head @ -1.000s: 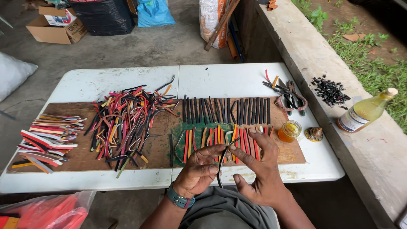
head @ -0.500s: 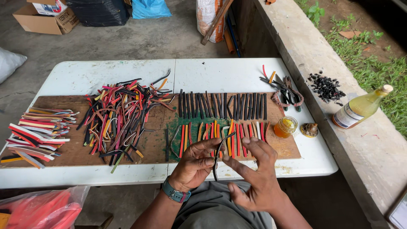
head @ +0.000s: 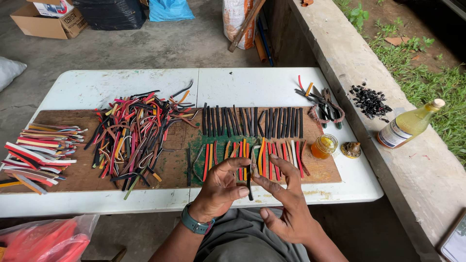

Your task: The person sorts and arranges colorful, thin, flexible strips on a wooden board. They pick up individual strips, inspect them, and place them into organized rows by color and shape. The person occasionally dips their fingers into a small jar of yellow substance and rubs their hands together before continuing to handle the strips.

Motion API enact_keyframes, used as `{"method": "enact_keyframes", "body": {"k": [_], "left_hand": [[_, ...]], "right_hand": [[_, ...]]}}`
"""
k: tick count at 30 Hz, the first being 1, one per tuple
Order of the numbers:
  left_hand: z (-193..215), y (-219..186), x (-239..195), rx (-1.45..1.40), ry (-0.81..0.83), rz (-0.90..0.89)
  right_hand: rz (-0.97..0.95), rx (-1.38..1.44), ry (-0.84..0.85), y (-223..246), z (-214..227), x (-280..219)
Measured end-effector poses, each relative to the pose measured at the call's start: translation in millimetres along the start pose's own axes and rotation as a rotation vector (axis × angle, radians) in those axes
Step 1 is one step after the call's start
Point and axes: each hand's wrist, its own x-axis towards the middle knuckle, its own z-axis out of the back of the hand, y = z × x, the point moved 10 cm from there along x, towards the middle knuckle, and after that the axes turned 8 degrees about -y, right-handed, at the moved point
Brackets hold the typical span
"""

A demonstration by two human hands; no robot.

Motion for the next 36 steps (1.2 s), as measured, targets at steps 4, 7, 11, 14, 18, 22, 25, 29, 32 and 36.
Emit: {"method": "enact_keyframes", "body": {"k": [4, 7, 11, 14, 18, 22, 25, 29, 32, 36], "left_hand": [[-6.2, -19.6, 3.3, 0.447, -0.078, -0.117], [-8.8, -27.9, 3.5, 0.591, -0.117, -0.161], [-10.4, -29.4, 5.2, 0.643, -0.130, -0.179], [-13.8, -26.3, 8.1, 0.535, -0.089, -0.172], [-14.9, -29.2, 6.0, 0.604, -0.092, -0.210], [-19.7, -33.3, 6.8, 0.761, -0.117, -0.252], [-23.9, -34.7, 9.6, 0.791, -0.119, -0.268], [-22.2, -36.7, 7.7, 0.794, -0.109, -0.259], [-24.1, -27.3, 23.4, 0.844, -0.087, -0.227], [-24.4, -8.3, 80.6, 0.919, -0.068, -0.185]], "right_hand": [[-0.112, 0.084, -0.045, -18.4, 5.5, 1.5], [-0.172, 0.184, -0.060, -28.6, 7.9, -2.5], [-0.219, 0.280, -0.068, -39.0, 2.8, -11.1], [-0.270, 0.352, -0.085, -49.3, 0.6, -17.1], [-0.311, 0.420, -0.103, -56.2, -3.0, -23.6], [-0.334, 0.437, -0.092, -58.5, -5.3, -24.2], [-0.334, 0.441, -0.093, -58.5, -5.3, -23.7], [-0.356, 0.452, -0.111, -60.5, -7.0, -25.1], [-0.383, 0.447, -0.123, -65.6, 2.8, -28.2], [-0.420, 0.411, -0.261, -82.7, 32.2, -31.9]]}}
